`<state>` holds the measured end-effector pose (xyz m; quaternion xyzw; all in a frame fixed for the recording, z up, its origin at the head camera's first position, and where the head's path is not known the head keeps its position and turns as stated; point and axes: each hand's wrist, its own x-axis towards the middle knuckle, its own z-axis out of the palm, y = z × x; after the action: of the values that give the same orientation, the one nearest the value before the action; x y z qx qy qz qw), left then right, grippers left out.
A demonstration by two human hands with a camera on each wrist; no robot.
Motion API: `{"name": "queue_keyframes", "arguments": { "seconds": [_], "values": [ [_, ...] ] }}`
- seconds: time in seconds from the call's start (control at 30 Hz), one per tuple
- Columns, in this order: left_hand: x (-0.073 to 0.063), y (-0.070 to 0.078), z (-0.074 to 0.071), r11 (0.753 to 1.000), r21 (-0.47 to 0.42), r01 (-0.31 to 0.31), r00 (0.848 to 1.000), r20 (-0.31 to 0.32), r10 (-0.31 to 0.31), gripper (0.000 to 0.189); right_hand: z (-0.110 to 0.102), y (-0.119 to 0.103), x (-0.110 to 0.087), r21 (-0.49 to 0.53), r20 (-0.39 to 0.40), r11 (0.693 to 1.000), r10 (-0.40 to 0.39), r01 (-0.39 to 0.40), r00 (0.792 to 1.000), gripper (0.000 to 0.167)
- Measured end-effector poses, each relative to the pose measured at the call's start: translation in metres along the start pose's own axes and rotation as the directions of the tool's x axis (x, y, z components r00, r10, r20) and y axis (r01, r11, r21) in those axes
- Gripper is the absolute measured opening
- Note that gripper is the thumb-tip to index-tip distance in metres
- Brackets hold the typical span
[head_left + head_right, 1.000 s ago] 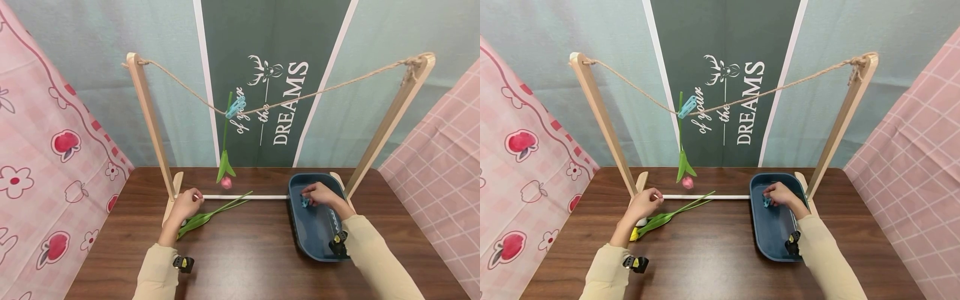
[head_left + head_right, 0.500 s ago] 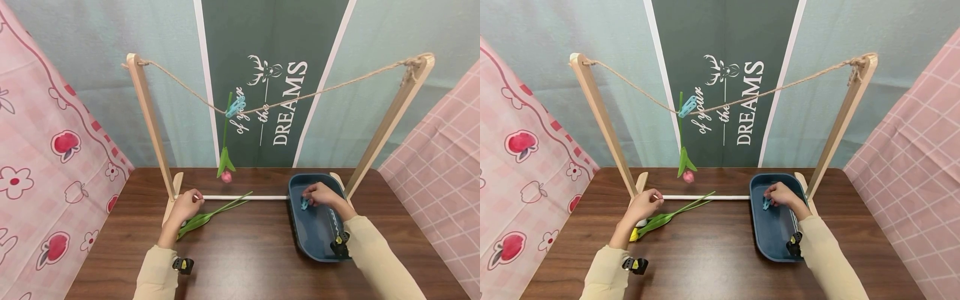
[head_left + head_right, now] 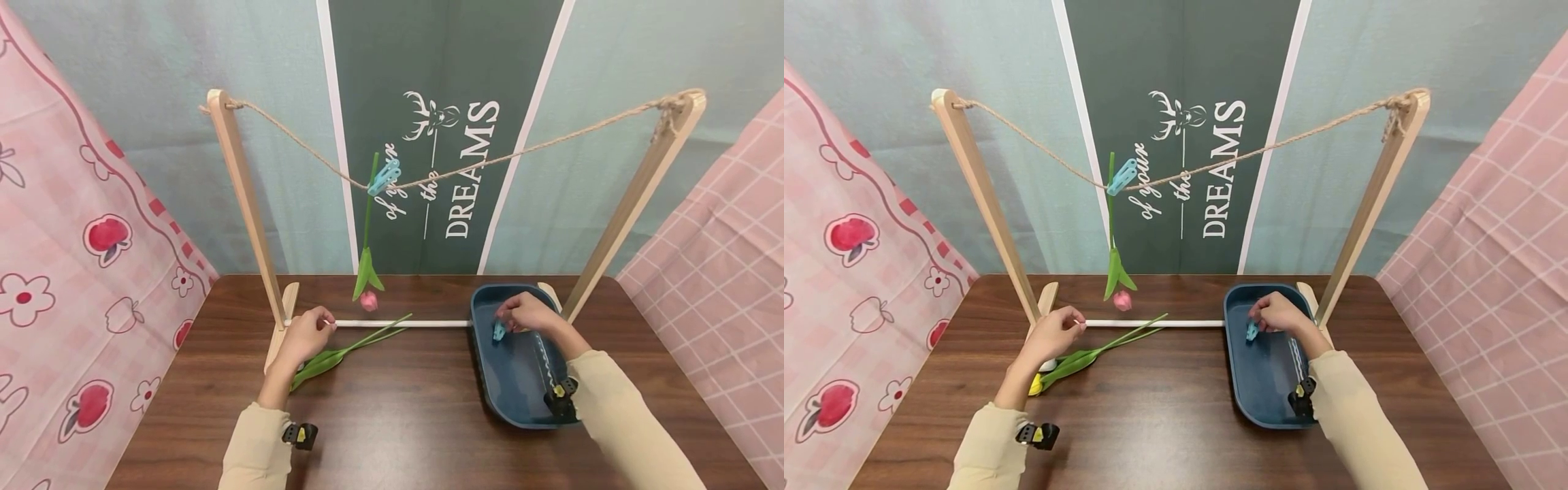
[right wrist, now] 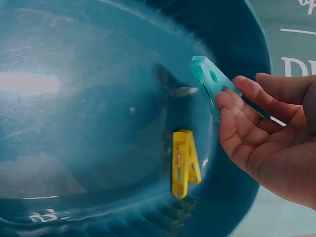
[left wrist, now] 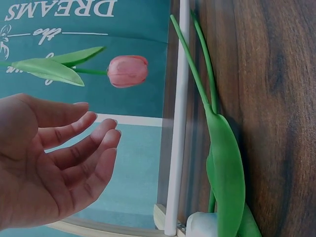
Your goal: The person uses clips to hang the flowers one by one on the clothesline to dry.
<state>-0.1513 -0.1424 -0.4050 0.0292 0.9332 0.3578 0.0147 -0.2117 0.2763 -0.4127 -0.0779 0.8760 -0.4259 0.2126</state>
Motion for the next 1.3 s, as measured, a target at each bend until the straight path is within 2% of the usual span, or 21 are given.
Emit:
{"name": "queue_keyframes", "arguments": {
  "seconds": [0.2, 0.53, 0.7, 0.9, 1.03, 1.3],
  "values": [
    [0.000, 0.001, 0.001, 1.000, -0.002, -0.017, 1.000, -0.007, 0.017, 0.004, -0.004, -0.011, -0.004, 0.011, -0.006, 1.000, -0.003, 0.003, 1.000, 0.022],
    [-0.001, 0.007, 0.003, 1.000, -0.008, -0.014, 1.000, -0.028, 0.014, 0.004, -0.009, -0.034, -0.008, -0.058, -0.034, 0.998, -0.035, 0.033, 0.999, 0.023],
    [-0.001, 0.012, 0.003, 0.999, -0.017, -0.038, 0.998, -0.041, 0.037, 0.004, -0.009, -0.047, -0.010, -0.068, -0.024, 0.995, -0.069, 0.067, 0.997, 0.024],
    [0.001, 0.016, 0.008, 0.997, 0.001, -0.081, 0.996, -0.044, 0.081, 0.005, -0.005, -0.064, -0.012, -0.092, 0.001, 0.989, -0.119, 0.119, 0.993, 0.024],
    [0.001, 0.019, 0.012, 0.996, 0.007, -0.090, 0.995, -0.042, 0.090, 0.006, -0.001, -0.073, -0.012, -0.105, 0.010, 0.982, -0.155, 0.155, 0.988, 0.022],
    [0.000, 0.029, 0.017, 0.992, 0.011, -0.125, 0.991, -0.037, 0.125, 0.006, 0.010, -0.087, -0.013, -0.118, 0.026, 0.975, -0.184, 0.186, 0.983, 0.021]
  ]
}}
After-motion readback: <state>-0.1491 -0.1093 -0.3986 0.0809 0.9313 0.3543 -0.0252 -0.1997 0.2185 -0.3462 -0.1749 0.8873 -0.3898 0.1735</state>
